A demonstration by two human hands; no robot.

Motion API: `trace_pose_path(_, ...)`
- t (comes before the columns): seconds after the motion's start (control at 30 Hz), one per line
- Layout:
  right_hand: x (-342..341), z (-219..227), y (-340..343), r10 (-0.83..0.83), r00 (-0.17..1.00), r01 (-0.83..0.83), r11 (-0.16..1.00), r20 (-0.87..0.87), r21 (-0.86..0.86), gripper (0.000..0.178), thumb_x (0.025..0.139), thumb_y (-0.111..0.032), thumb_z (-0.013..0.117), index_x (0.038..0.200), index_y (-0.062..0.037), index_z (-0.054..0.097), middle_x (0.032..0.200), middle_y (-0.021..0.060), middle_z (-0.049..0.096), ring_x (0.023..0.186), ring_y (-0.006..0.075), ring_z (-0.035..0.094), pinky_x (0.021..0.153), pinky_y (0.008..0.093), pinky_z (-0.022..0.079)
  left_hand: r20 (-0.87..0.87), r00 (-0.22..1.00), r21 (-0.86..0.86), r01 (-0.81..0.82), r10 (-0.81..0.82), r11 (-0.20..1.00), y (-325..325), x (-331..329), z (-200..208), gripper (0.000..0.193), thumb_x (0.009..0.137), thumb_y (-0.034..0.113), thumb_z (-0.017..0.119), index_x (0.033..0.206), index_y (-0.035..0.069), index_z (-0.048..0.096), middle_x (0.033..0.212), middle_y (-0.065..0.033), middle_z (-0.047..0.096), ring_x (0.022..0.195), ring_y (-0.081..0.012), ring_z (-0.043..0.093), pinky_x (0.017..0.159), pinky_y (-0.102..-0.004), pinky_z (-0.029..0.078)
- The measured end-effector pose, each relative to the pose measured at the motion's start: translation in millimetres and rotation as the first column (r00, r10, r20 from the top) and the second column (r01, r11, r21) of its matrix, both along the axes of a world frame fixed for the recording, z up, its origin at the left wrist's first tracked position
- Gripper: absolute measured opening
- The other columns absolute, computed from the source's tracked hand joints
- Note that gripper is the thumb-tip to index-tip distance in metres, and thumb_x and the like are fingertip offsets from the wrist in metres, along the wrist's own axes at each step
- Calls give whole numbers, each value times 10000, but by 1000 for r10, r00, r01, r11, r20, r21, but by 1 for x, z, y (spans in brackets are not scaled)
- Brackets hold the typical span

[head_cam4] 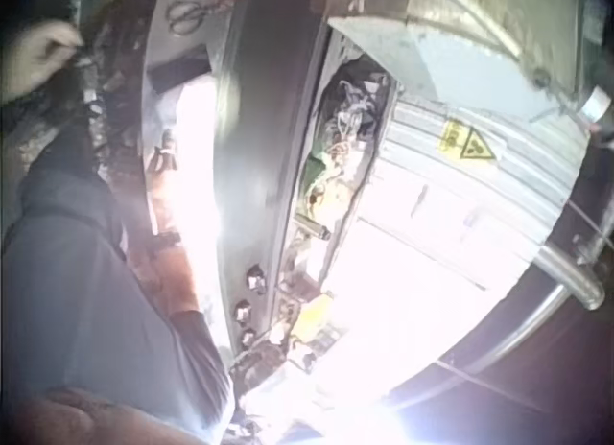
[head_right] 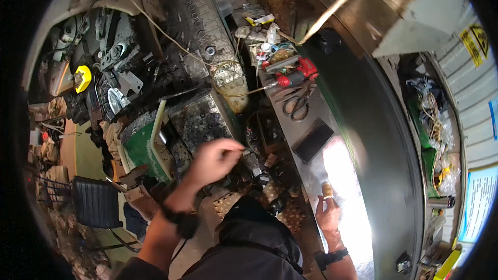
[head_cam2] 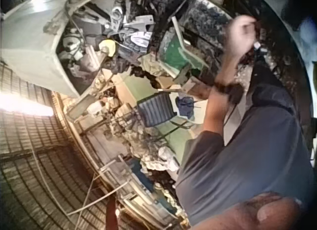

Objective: Operating a shoe-lasting machine to shape shoe uppers over lasts.

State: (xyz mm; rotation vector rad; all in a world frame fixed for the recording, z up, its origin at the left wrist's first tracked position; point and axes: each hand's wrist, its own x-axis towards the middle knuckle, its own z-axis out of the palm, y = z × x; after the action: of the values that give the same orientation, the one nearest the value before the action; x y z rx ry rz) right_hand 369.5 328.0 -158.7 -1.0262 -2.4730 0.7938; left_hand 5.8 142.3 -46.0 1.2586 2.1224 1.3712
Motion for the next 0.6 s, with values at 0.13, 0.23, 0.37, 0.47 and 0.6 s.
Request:
trace_pose_path(0.13,-35,-4,10,51,964,-47,999,260,-22,702,828,-137,792,1412,44,448,1427,309,495,1297,461,498,1076,544,391,260,894,-536,448,-365,715,101,-3,-123,285,857,218,641,1075,58,732,1047,-212,734,1033,-364,702,902,-459,553)
trace_pose_path(0.23,-41,-21,32,64,955,-85,995,290,58,1025,717,-290,905,1470,81,318,1565,326,328,1412,497,373,1167,589,287,117,971,-744,225,-208,629,134,-15,-217,280,868,176,583,1039,30,749,1063,-242,730,1057,-395,701,914,-481,570)
trace_pose_path(0.37,-38,-30,37,-19,844,125,979,536,-163,1212,658,-336,955,1546,39,221,1515,338,375,1330,499,455,1072,546,426,190,969,-781,50,161,623,159,-56,-349,283,894,211,598,1051,26,745,1085,-231,730,1049,-384,708,881,-482,585)
trace_pose_path(0.47,-5,-31,39,-23,805,69,996,593,-54,1039,752,-241,900,1525,33,263,1310,299,590,1158,422,611,998,504,496,244,948,-867,119,204,484,202,-95,-424,518,910,238,671,1346,-13,546,1307,-253,605,1157,-383,651,928,-442,576)
trace_pose_path(0.6,-13,-33,23,41,778,124,968,627,-217,983,756,-218,893,1511,13,308,1324,263,589,1174,382,601,993,497,505,-319,917,-820,-393,238,415,155,-163,-561,844,824,324,746,1463,-55,347,1439,-260,446,1279,-402,548,988,-466,520)
